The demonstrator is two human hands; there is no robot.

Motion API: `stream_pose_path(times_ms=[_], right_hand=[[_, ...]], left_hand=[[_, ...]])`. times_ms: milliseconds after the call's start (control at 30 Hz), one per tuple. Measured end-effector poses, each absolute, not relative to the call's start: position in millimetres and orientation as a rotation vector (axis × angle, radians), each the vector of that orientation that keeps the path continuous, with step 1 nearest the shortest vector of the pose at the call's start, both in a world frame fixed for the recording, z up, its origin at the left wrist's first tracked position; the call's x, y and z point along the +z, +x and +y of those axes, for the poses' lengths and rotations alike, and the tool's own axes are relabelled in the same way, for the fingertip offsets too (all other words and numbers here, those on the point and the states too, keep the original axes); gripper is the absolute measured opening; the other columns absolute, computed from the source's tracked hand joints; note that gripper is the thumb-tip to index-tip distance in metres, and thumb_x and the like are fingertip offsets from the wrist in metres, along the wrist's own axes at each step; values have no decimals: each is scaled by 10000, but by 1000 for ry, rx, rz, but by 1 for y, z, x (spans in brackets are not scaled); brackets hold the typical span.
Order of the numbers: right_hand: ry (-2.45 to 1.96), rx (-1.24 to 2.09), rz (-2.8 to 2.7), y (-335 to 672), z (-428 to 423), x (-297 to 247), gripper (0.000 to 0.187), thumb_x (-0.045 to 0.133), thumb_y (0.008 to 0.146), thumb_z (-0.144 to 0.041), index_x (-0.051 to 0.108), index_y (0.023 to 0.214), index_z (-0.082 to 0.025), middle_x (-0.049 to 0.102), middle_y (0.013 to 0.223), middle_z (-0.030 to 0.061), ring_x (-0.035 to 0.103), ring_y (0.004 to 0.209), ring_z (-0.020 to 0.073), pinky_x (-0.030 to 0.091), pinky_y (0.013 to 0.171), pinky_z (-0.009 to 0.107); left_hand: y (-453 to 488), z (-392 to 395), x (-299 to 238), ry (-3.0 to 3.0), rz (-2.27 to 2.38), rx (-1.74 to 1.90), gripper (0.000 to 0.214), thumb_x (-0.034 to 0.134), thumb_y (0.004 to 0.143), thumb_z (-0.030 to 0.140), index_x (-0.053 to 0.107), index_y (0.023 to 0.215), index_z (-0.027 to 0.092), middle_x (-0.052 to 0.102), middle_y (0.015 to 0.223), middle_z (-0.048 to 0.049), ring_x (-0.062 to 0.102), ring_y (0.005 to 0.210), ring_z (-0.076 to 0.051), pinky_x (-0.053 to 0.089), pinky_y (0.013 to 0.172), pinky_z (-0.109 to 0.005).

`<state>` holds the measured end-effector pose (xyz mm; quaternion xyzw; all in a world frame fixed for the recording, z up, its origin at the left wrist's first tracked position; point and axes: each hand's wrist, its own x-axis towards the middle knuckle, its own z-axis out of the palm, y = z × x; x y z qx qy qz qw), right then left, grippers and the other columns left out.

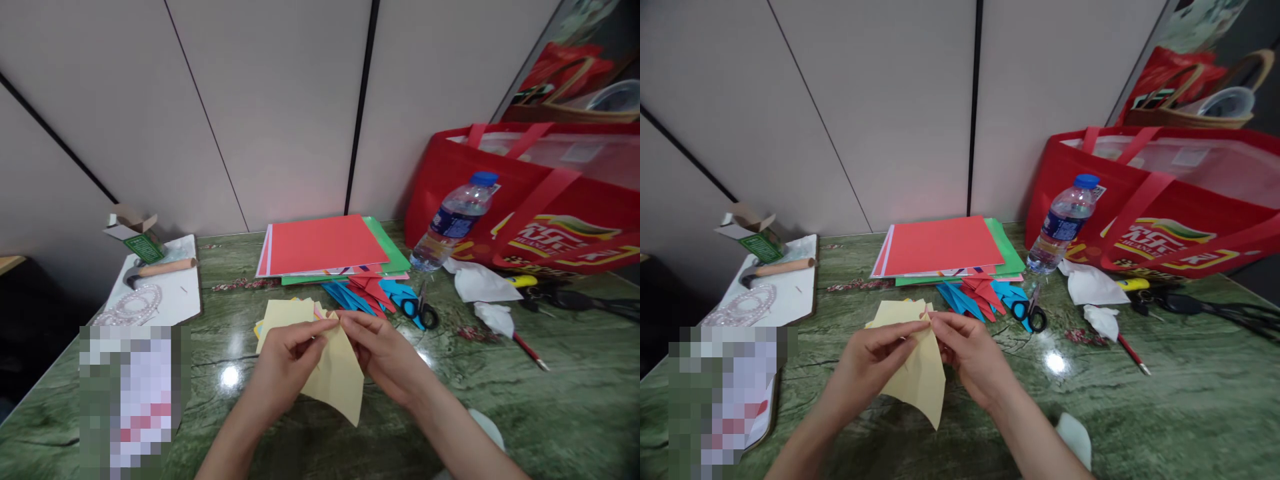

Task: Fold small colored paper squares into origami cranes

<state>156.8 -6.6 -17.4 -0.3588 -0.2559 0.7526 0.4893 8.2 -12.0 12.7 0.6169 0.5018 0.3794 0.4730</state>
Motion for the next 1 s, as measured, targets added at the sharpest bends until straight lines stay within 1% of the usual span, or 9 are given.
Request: stream_pose_path(times_ms=[133, 267, 367, 500, 600, 667, 767, 867, 1000], right_hand=[[-935, 1775, -683, 158, -6, -19, 244, 777, 590, -325, 729, 785, -185, 594, 540, -36, 458, 460, 42, 359, 463, 163], [-1004, 1660, -783, 157, -6, -20, 258, 784, 562, -334, 724, 755, -174, 632, 604, -8, 492, 507, 74, 378, 477, 196], [-1039, 1581, -869, 156, -5, -22, 245, 756, 595, -348, 715, 761, -174, 643, 635, 1, 515, 532, 93, 405, 492, 214], [-1051, 1521, -922, 155, -5, -24, 227, 706, 659, -360, 682, 789, -176, 623, 638, -12, 514, 521, 85, 413, 481, 202], [-1042, 1465, -914, 154, -5, -23, 223, 719, 643, -358, 660, 770, -185, 633, 670, -11, 537, 540, 96, 426, 479, 202], [-1032, 1465, -911, 155, -5, -21, 232, 717, 646, -369, 671, 781, -186, 653, 683, 1, 568, 577, 114, 447, 516, 219], [-1006, 1532, -867, 156, -6, -18, 257, 713, 652, -378, 702, 836, -199, 690, 720, 22, 607, 644, 142, 465, 586, 252], [-964, 1602, -820, 157, -7, -16, 269, 733, 633, -355, 714, 860, -212, 706, 756, 30, 618, 668, 149, 470, 609, 266], [-951, 1612, -813, 157, -7, -16, 265, 756, 607, -323, 716, 843, -209, 709, 808, 33, 618, 672, 147, 479, 597, 263]], left_hand=[[8, -12, 10, 1524, 1179, 923, 217, 561, 749, 169, 712, 905, 180, 728, 912, -62, 640, 803, -191, 479, 683, -260], [8, -12, 6, 1383, 1085, 879, 301, 545, 778, 194, 599, 1073, 175, 718, 801, -61, 651, 695, -168, 474, 614, -247], [8, -11, 4, 1335, 1067, 845, 329, 548, 785, 216, 549, 1113, 189, 707, 738, -44, 650, 659, -164, 464, 584, -237], [10, -11, 6, 1382, 1124, 857, 306, 553, 762, 181, 598, 1064, 172, 695, 714, -35, 641, 672, -159, 455, 585, -225], [11, -11, 7, 1406, 1164, 868, 313, 557, 745, 176, 638, 1047, 160, 700, 721, -39, 635, 694, -166, 459, 587, -228], [11, -12, 7, 1414, 1187, 885, 326, 563, 740, 186, 652, 1052, 157, 714, 761, -47, 628, 687, -163, 462, 581, -230], [9, -12, 9, 1426, 1245, 917, 320, 572, 735, 199, 675, 1035, 160, 728, 850, -59, 624, 693, -165, 475, 588, -237], [8, -12, 11, 1483, 1291, 940, 305, 575, 736, 197, 691, 1017, 174, 728, 911, -58, 630, 753, -187, 492, 640, -261], [7, -12, 10, 1618, 1270, 949, 279, 560, 763, 197, 700, 1004, 206, 734, 878, -42, 636, 779, -206, 497, 676, -284]])
